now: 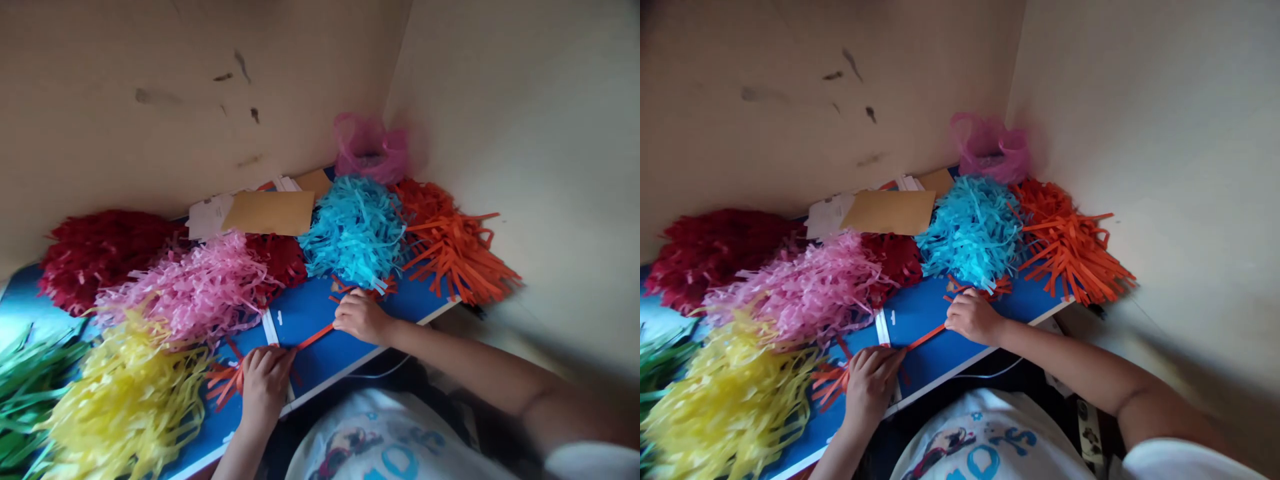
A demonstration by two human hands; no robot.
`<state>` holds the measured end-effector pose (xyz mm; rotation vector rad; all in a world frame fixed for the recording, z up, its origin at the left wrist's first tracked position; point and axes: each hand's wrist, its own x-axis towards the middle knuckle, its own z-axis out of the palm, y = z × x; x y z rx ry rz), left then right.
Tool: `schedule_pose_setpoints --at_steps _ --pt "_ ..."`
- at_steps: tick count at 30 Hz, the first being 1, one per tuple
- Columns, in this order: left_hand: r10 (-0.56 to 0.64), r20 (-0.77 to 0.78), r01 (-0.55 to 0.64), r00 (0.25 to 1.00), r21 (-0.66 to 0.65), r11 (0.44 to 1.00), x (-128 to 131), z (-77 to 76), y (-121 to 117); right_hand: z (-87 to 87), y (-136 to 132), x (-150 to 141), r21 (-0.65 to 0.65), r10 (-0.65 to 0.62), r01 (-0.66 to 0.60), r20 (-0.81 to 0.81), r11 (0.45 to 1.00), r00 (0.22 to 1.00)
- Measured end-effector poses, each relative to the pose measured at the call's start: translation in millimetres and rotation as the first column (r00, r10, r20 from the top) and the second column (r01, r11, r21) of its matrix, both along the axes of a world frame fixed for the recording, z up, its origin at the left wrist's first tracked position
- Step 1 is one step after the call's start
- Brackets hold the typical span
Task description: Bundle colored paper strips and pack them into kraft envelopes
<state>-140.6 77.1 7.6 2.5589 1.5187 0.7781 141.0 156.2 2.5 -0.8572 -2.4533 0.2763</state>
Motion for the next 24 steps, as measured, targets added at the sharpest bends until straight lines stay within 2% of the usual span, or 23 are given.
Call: schedule_pose_setpoints --at_steps 3,7,11,14,17,20,22,24 --pt "0.040 0.084 -0.038 0.996 -0.026 0.999 0.5 0.3 1.6 -0.6 2.4 1.6 -0.163 -0.070 0.061 -0.050 0.985 0.996" --pt "0.120 0.048 -0.117 0.992 -0.069 0.991 7.6 4.0 4.2 7.5 2.0 -5.5 -0.244 -0.108 0.111 0.027 0.963 0.994" --pt "0.236 -0.091 -0.244 0.968 -0.098 0.965 18.0 12.4 8.1 18.8 3.6 -15.1 -0.311 -0.175 0.208 0.132 0.927 0.976" --pt "0.228 -0.246 -0.250 0.942 -0.061 0.966 24.8 20.1 10.3 24.8 5.1 -18.2 -0.321 -0.180 0.222 0.156 0.921 0.971" --pt "0.104 -0.296 -0.104 0.950 0.016 0.994 28.9 23.7 9.3 28.0 3.5 -15.9 -0.260 -0.063 0.109 0.180 0.959 0.982" --pt "-0.029 -0.297 0.040 0.954 0.032 0.999 33.8 21.9 9.2 27.1 1.4 -14.2 -0.073 0.055 -0.039 0.231 0.997 0.971" --pt "-0.054 -0.274 0.065 0.960 0.033 0.997 39.6 19.0 12.8 24.3 2.2 -16.9 0.069 0.082 -0.105 0.282 0.992 0.956" --pt "-0.048 -0.239 0.062 0.970 0.050 0.997 46.7 16.4 19.4 21.6 4.1 -22.3 0.141 0.084 -0.136 0.328 0.981 0.941"
